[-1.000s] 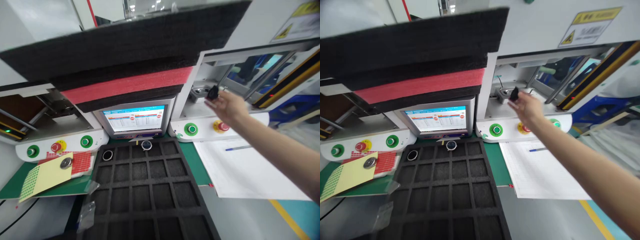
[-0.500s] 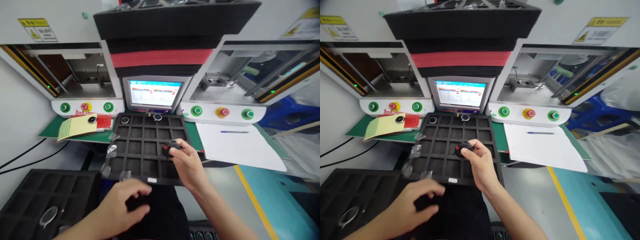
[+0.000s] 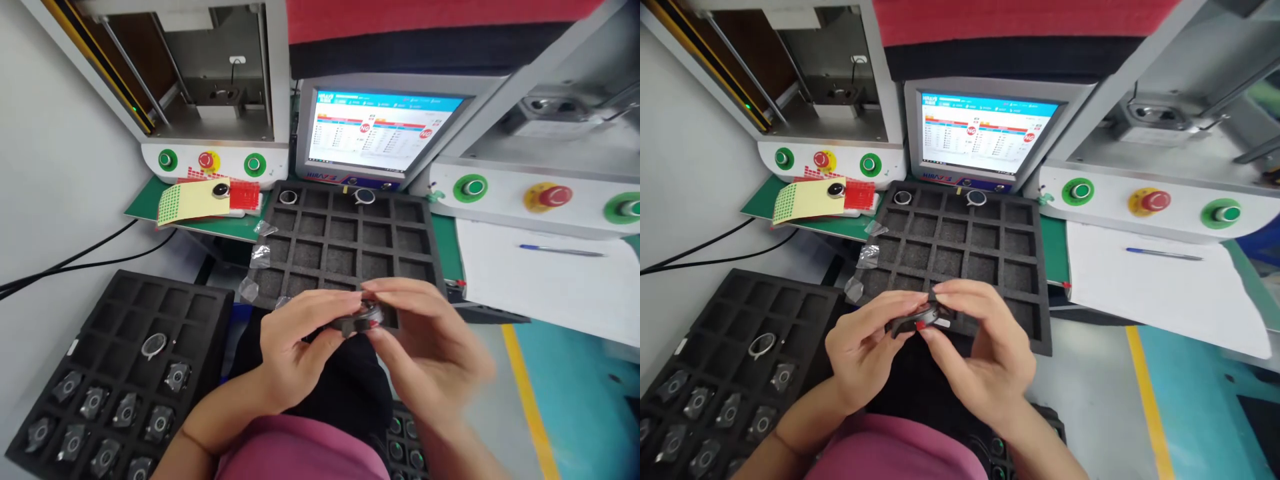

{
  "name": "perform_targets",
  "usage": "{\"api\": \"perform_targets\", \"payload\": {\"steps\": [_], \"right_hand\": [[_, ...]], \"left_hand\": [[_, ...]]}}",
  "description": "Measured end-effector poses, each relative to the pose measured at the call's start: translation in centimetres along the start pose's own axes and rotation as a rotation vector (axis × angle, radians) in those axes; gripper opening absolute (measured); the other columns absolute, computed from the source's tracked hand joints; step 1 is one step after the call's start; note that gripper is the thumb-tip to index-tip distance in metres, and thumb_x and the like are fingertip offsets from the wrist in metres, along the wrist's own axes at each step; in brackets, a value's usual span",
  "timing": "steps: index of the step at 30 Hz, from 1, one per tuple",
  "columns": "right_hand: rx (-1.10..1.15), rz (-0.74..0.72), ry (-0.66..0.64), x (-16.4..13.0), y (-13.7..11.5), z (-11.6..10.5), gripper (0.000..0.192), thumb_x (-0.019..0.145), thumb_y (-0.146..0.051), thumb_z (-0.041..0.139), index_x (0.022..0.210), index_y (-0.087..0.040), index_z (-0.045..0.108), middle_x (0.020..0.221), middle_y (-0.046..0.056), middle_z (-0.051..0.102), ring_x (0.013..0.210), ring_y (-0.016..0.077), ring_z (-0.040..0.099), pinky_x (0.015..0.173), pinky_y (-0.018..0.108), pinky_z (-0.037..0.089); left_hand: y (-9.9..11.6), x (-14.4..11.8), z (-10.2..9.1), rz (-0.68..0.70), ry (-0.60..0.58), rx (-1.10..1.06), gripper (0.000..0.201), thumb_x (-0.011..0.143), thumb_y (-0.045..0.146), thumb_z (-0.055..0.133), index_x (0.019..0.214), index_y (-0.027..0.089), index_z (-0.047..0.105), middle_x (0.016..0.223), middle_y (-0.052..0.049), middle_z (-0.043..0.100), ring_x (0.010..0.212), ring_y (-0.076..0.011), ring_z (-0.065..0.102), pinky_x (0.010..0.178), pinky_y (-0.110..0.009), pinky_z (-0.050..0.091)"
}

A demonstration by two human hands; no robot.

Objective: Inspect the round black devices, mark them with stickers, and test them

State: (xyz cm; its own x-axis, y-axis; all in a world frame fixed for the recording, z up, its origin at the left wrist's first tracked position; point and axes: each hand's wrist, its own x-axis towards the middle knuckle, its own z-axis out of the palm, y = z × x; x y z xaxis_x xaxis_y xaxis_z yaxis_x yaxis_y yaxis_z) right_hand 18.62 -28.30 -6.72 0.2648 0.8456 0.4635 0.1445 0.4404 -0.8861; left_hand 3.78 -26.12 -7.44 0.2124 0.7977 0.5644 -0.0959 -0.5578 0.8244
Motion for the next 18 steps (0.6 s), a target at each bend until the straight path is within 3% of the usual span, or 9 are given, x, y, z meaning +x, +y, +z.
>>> {"api": "perform_targets", "payload": {"steps": [3,5,11,18], "right_hand": [[-0.184,-0.407,-0.114,0.4,-0.1,-1.1,0.049,0.082,-0.003,0.077,0.127,-0.022,0.070,0.106,0.008,0.074,0.099,0.0241,0.071,0.078,0.041,0.065],[-0.226,-0.486,-0.181,0.4,-0.2,-1.7,0.054,0.079,0.004,0.076,0.129,-0.016,0.068,0.111,0.009,0.074,0.100,0.0239,0.072,0.078,0.039,0.066],[-0.293,-0.395,-0.183,0.1,-0.7,-2.4,0.045,0.085,0.001,0.073,0.124,-0.022,0.072,0.111,0.005,0.076,0.093,0.0251,0.076,0.070,0.039,0.069],[-0.321,-0.244,-0.313,0.9,-1.4,-3.4,0.041,0.084,0.003,0.072,0.113,-0.026,0.074,0.108,0.003,0.076,0.088,0.0261,0.077,0.067,0.039,0.069]], "left_hand": [[0.2,0.4,-0.5,0.075,-0.067,0.088,0.023,0.096,0.013,0.064,0.118,0.013,0.071,0.107,-0.010,0.077,0.101,-0.0168,0.073,0.091,-0.026,0.059],[0.3,0.7,-0.7,0.093,-0.094,0.133,0.019,0.099,0.017,0.062,0.114,0.010,0.071,0.104,-0.012,0.077,0.098,-0.0164,0.072,0.089,-0.025,0.059],[1.0,1.2,-1.7,0.096,-0.207,0.241,0.021,0.102,0.018,0.057,0.113,0.007,0.070,0.101,-0.012,0.076,0.099,-0.0145,0.070,0.090,-0.024,0.059],[1.7,1.7,-2.6,0.090,-0.302,0.392,0.021,0.103,0.019,0.056,0.117,0.012,0.069,0.104,-0.008,0.074,0.102,-0.0142,0.068,0.092,-0.025,0.058]]}}
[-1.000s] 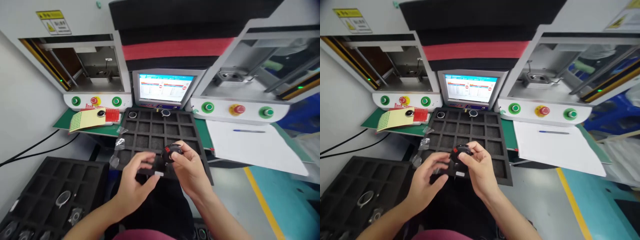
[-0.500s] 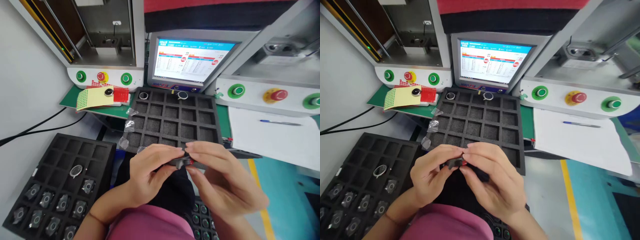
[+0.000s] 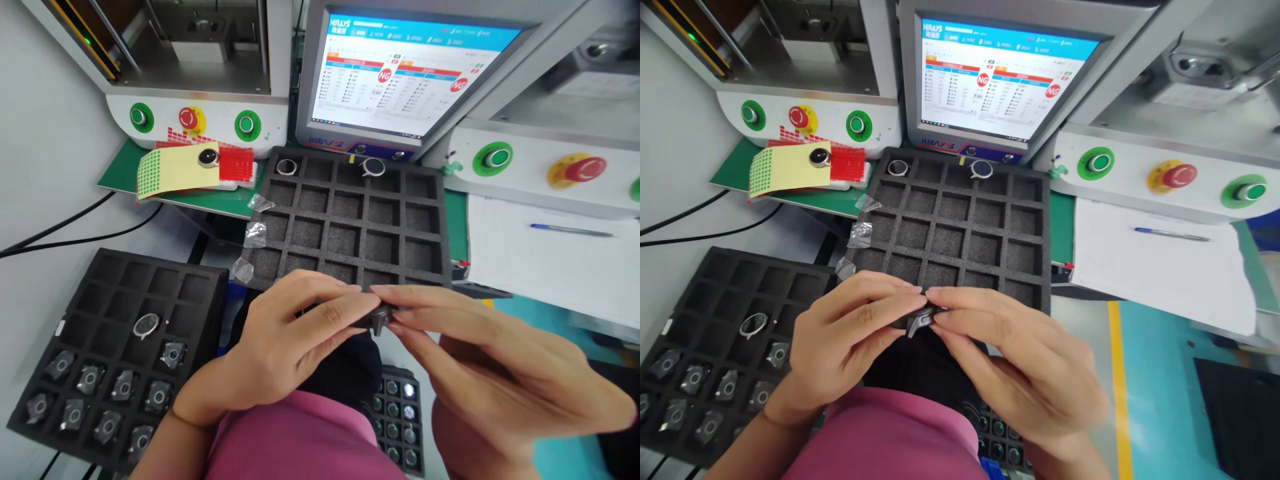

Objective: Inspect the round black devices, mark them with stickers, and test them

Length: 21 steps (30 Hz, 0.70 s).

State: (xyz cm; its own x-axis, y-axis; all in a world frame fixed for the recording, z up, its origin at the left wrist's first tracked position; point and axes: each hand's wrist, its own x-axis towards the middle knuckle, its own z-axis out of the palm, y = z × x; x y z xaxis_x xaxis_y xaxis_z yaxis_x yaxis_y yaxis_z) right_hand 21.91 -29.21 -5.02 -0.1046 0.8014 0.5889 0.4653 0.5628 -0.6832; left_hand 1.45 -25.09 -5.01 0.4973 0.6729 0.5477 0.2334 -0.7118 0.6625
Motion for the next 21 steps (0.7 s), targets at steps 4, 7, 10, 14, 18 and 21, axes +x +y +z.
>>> {"api": "perform_targets", "payload": {"steps": [4,7,10,14,18,21], "right_hand": [[-0.007,0.019,-0.066,0.6,-0.1,-0.4,0.032,0.083,0.004,0.070,0.101,-0.022,0.074,0.104,0.004,0.076,0.085,0.0237,0.076,0.066,0.034,0.068],[-0.014,0.018,-0.083,1.2,-0.3,-0.6,0.023,0.083,0.005,0.070,0.090,-0.018,0.070,0.098,0.005,0.075,0.084,0.0219,0.076,0.066,0.029,0.067],[0.000,0.018,-0.119,1.5,-0.4,-1.0,0.021,0.084,0.004,0.069,0.086,-0.017,0.069,0.094,0.006,0.074,0.083,0.0209,0.075,0.066,0.026,0.065],[0.033,0.043,-0.136,1.3,0.0,-1.2,0.023,0.086,0.004,0.067,0.089,-0.019,0.069,0.096,0.005,0.074,0.084,0.0218,0.075,0.063,0.028,0.065],[0.045,0.050,-0.097,0.9,0.5,-1.0,0.025,0.085,0.001,0.070,0.094,-0.023,0.073,0.095,0.004,0.076,0.085,0.0248,0.075,0.063,0.032,0.065],[0.018,0.024,-0.108,1.0,0.7,-1.1,0.026,0.085,0.001,0.069,0.094,-0.023,0.074,0.096,0.003,0.076,0.085,0.0240,0.075,0.061,0.032,0.065]], "left_hand": [[0.1,0.1,-0.3,0.024,-0.050,0.060,0.022,0.102,0.014,0.055,0.119,0.011,0.068,0.108,-0.006,0.072,0.107,-0.0142,0.065,0.098,-0.025,0.054],[0.0,0.0,-0.4,0.039,-0.100,0.064,0.025,0.102,0.012,0.053,0.123,0.012,0.067,0.112,-0.006,0.071,0.111,-0.0149,0.063,0.103,-0.025,0.051],[-0.1,-0.1,-0.4,0.037,-0.125,0.068,0.025,0.102,0.013,0.052,0.122,0.013,0.067,0.112,-0.005,0.070,0.110,-0.0151,0.062,0.102,-0.026,0.051],[-0.1,0.1,-0.3,0.021,-0.137,0.067,0.024,0.102,0.013,0.053,0.121,0.013,0.068,0.112,-0.006,0.071,0.110,-0.0151,0.063,0.101,-0.026,0.052],[-0.2,0.3,-0.4,0.026,-0.126,0.049,0.025,0.102,0.013,0.053,0.122,0.013,0.068,0.112,-0.006,0.071,0.110,-0.0145,0.063,0.102,-0.025,0.052],[-0.2,0.3,-0.5,0.025,-0.134,0.048,0.025,0.102,0.013,0.053,0.122,0.013,0.068,0.112,-0.006,0.071,0.110,-0.0146,0.063,0.103,-0.026,0.052]]}}
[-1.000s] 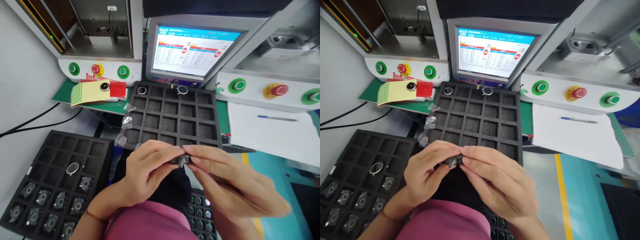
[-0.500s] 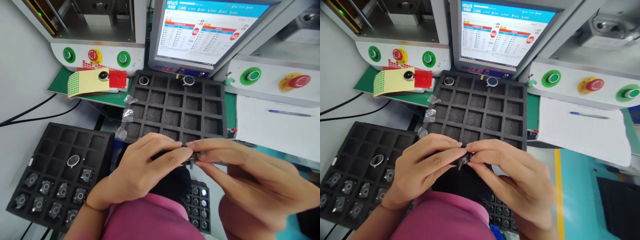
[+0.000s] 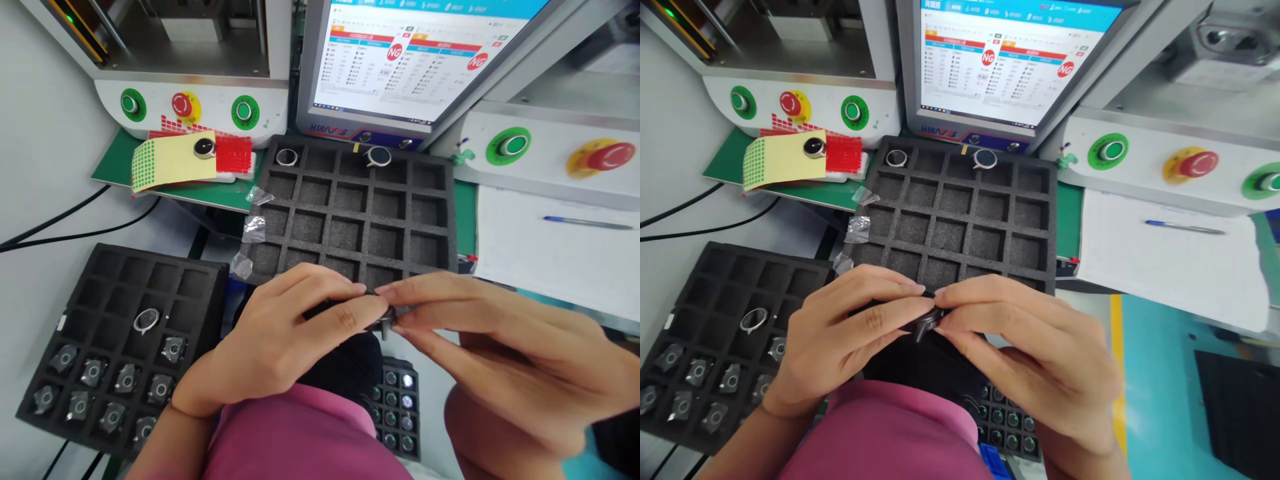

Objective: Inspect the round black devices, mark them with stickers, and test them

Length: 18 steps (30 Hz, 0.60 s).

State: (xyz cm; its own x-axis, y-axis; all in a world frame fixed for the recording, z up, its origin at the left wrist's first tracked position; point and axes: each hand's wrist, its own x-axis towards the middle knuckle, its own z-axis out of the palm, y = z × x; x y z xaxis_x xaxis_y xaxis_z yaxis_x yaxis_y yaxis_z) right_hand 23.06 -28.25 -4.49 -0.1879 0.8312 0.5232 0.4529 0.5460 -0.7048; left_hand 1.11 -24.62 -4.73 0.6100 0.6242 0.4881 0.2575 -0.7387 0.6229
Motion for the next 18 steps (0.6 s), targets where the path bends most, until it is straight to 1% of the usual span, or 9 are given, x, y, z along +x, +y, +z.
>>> {"api": "perform_targets", "payload": {"steps": [6,8,11,13,15,16,18], "right_hand": [[-0.022,-0.010,-0.026,0.5,-0.3,-0.3,0.021,0.084,0.002,0.070,0.091,-0.018,0.072,0.095,0.004,0.075,0.084,0.0193,0.075,0.066,0.024,0.065],[-0.025,0.000,-0.045,0.7,-0.4,-0.6,0.017,0.087,-0.001,0.069,0.089,-0.018,0.071,0.093,0.005,0.075,0.083,0.0177,0.075,0.068,0.021,0.064],[0.008,-0.018,-0.151,1.2,-0.2,-1.4,0.013,0.095,-0.010,0.065,0.086,-0.018,0.069,0.089,0.005,0.074,0.078,0.0148,0.074,0.068,0.017,0.063],[0.033,-0.049,-0.268,1.7,0.1,-2.0,0.016,0.099,-0.015,0.062,0.085,-0.019,0.068,0.088,0.004,0.072,0.073,0.0134,0.073,0.062,0.016,0.062],[0.027,-0.070,-0.343,2.1,0.3,-2.3,0.017,0.100,-0.018,0.061,0.084,-0.019,0.068,0.087,0.004,0.072,0.069,0.0130,0.072,0.058,0.017,0.061],[0.011,-0.082,-0.346,2.3,0.4,-2.3,0.018,0.101,-0.018,0.060,0.084,-0.019,0.068,0.087,0.004,0.071,0.069,0.0130,0.071,0.057,0.018,0.061],[-0.028,-0.119,-0.305,2.3,0.4,-2.2,0.017,0.100,-0.015,0.059,0.085,-0.018,0.068,0.088,0.005,0.072,0.070,0.0137,0.072,0.058,0.019,0.061]], "left_hand": [[0.0,0.0,0.0,0.002,-0.012,0.020,0.024,0.102,0.013,0.054,0.122,0.013,0.068,0.112,-0.006,0.071,0.110,-0.0145,0.062,0.102,-0.025,0.052],[0.0,0.0,0.0,0.010,-0.022,0.032,0.025,0.102,0.013,0.053,0.122,0.013,0.067,0.112,-0.006,0.071,0.110,-0.0153,0.062,0.101,-0.026,0.053],[-0.1,0.0,0.1,0.045,-0.040,0.024,0.024,0.102,0.013,0.053,0.121,0.013,0.068,0.111,-0.007,0.071,0.108,-0.0171,0.064,0.098,-0.029,0.055],[-0.2,-0.1,0.1,0.070,-0.075,0.002,0.024,0.102,0.014,0.053,0.120,0.013,0.068,0.110,-0.007,0.072,0.106,-0.0176,0.064,0.096,-0.030,0.056],[-0.3,-0.1,0.1,0.074,-0.103,-0.019,0.024,0.103,0.015,0.052,0.120,0.014,0.068,0.110,-0.007,0.072,0.105,-0.0177,0.065,0.094,-0.030,0.056],[-0.4,-0.1,0.1,0.070,-0.104,-0.024,0.024,0.103,0.015,0.052,0.121,0.014,0.067,0.111,-0.007,0.072,0.105,-0.0177,0.064,0.095,-0.030,0.056],[-0.4,0.0,0.2,0.057,-0.078,-0.024,0.024,0.103,0.015,0.053,0.122,0.013,0.067,0.112,-0.007,0.071,0.106,-0.0174,0.064,0.096,-0.030,0.055]]}}
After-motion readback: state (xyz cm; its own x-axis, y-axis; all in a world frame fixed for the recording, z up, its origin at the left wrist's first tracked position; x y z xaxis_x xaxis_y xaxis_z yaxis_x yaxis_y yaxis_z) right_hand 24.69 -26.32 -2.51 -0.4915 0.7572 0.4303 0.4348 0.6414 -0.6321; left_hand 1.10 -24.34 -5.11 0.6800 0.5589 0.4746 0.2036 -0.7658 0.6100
